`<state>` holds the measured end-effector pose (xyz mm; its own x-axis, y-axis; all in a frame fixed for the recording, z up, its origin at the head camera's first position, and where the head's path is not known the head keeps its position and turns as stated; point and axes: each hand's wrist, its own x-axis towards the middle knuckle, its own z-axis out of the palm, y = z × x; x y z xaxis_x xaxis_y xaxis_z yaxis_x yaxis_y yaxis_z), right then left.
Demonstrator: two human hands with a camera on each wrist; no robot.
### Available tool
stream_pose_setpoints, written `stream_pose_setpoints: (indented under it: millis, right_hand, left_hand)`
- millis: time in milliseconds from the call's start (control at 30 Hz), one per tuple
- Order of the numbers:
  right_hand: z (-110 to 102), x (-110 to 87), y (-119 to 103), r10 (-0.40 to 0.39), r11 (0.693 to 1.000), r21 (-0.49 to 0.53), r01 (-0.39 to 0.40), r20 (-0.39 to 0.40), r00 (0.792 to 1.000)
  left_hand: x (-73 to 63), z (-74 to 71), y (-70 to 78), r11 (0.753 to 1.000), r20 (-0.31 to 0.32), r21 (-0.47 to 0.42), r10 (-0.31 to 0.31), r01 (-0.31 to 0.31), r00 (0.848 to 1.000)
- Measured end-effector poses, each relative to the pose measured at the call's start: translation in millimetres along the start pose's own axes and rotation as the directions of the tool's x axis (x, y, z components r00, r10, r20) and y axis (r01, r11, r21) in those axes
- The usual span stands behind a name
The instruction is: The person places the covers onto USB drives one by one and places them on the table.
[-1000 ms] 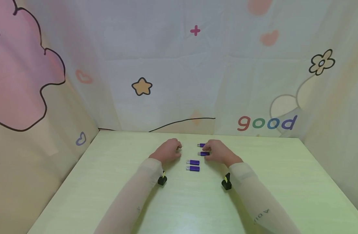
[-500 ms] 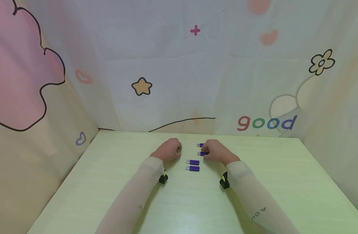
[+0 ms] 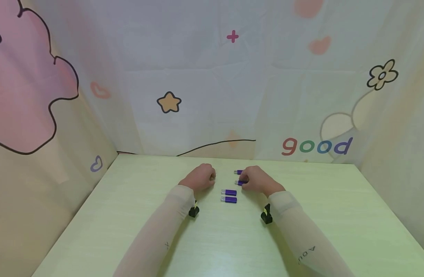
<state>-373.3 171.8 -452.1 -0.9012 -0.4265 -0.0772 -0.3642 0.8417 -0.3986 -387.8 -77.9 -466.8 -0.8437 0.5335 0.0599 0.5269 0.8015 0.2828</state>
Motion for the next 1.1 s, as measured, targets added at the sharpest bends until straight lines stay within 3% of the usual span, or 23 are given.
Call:
stream_pose_setpoints:
  millis: [433,867,1100]
  right_hand:
    - [-2.0,-0.5,-1.6,0.063,0.997,0.051,-0.064,0.034,0.997]
    - [-1.9,-1.6,-3.6,0.094,0.995,0.038,-0.096,0.051,0.994]
    - [-0.4,-2.2,-4.6,0.091,0.995,0.032,-0.093,0.048,0.995]
  left_hand:
    - [-2.4,-3.9,0.2,0.999,0.002,0.042,0.029,-0.029,1.0]
    - [-5.0,-1.6,0.2,0.999,0.01,0.04,0.019,-0.02,1.0]
    - [-7.0,-4.2,2.4,0.996,-0.003,0.071,0.052,-0.052,0.999]
